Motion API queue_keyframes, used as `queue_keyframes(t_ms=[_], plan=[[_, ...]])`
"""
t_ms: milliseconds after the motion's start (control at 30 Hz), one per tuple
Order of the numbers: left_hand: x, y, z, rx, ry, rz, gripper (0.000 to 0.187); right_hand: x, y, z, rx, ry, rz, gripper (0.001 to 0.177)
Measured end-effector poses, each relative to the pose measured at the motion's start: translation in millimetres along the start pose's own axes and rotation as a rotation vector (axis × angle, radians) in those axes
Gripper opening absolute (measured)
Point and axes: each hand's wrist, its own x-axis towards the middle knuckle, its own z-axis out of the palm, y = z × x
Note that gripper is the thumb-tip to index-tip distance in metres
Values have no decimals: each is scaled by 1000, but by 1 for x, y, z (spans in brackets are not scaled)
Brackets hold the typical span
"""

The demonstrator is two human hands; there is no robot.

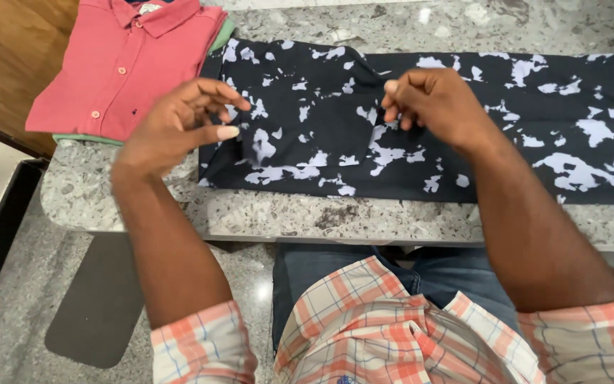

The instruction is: Folding a black and white patterned button-down shirt on a marble-style counter.

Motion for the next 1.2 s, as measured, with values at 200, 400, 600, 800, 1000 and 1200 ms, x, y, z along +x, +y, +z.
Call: queue_keyframes(t_ms=[200,400,600,800,1000,1200], plan=[[-1,-53,38,164,586,-92,18,-37,-50,34,-398,64,253,30],[7,-43,76,831,802,-255,36,-46,-42,53,-463,36,146,46],[10,-45,82,632,837,-173,35,-47,-31,65,-318,73,-54,38],[-5,-38,85,375,877,-24,30,-57,-32,63,-161,81,16,22],[-22,-31,94,792,867,-78,30,-69,-37,73,-249,43,71,23],[-26,-38,93,760,859,-128,28,-69,-32,74,-249,17,103,25]])
